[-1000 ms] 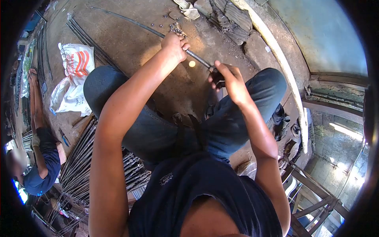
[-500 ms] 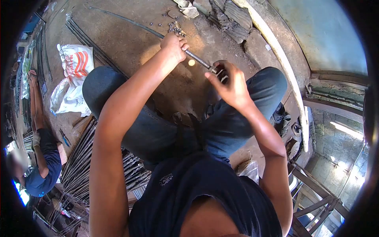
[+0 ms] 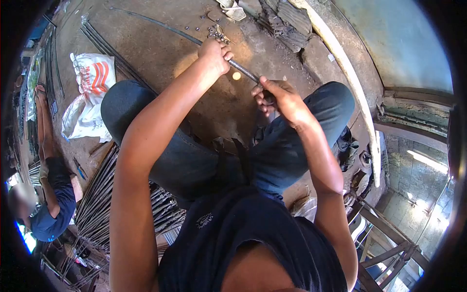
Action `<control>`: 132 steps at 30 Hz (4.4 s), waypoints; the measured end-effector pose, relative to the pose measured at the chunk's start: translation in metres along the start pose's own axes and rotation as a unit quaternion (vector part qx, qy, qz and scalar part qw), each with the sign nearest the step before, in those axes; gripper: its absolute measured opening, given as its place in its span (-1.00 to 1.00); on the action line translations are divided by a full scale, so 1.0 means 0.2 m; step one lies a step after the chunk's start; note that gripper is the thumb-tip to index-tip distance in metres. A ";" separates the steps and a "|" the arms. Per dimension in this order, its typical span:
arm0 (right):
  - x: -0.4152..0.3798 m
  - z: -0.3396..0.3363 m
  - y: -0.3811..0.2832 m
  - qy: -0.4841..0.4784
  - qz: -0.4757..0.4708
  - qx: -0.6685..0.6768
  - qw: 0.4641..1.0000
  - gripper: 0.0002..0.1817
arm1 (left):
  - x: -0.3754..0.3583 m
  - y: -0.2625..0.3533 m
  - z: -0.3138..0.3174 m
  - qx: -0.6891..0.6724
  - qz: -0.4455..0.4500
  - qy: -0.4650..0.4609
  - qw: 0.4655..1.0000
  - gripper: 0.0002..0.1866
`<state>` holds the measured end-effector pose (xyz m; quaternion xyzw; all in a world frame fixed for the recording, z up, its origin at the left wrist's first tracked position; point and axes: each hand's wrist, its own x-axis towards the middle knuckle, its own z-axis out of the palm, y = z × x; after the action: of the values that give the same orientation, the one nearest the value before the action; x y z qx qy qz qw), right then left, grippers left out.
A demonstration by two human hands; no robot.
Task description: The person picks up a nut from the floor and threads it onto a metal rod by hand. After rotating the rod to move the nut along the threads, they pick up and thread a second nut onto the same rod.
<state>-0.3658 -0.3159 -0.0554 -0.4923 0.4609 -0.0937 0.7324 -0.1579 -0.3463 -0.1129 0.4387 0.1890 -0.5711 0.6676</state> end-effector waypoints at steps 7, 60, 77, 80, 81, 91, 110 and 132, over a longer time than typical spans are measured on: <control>-0.01 0.02 0.04 0.140 -0.204 -0.444 0.861 -0.69 | -0.02 0.00 0.01 -0.002 0.005 0.012 1.000 -0.75; 0.01 0.02 0.00 0.166 -0.397 -0.582 0.690 -0.73 | 0.00 0.02 0.00 -0.025 -0.003 -0.010 1.000 -0.80; 0.08 -0.10 -0.13 0.090 -0.455 -0.591 0.660 -0.55 | -0.01 0.04 0.05 -0.038 0.005 -0.007 0.999 -0.80; 0.09 -0.08 -0.09 -0.070 0.102 -0.024 0.992 -0.37 | 0.03 0.02 0.02 -0.046 -0.017 0.009 0.999 -0.81; 0.09 -0.07 -0.08 -0.068 0.102 -0.022 0.992 -0.37 | 0.04 0.01 0.01 -0.043 -0.017 -0.009 0.999 -0.82; 0.08 -0.05 0.03 0.158 -0.409 -0.645 0.626 -0.65 | 0.05 0.01 -0.01 -0.031 -0.011 -0.031 0.999 -0.84; 0.02 -0.06 -0.05 0.082 -0.196 -0.189 0.959 -0.61 | 0.03 0.01 0.00 -0.030 -0.001 -0.023 0.999 -0.84; -0.05 0.12 0.05 0.212 -0.299 -0.219 0.904 -0.68 | 0.07 0.01 -0.02 -0.040 0.000 -0.029 0.999 -0.85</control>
<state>-0.3554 -0.2899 -0.0558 -0.7234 0.4452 -0.3073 0.4291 -0.1507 -0.3512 -0.1240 0.3947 0.1919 -0.5756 0.6900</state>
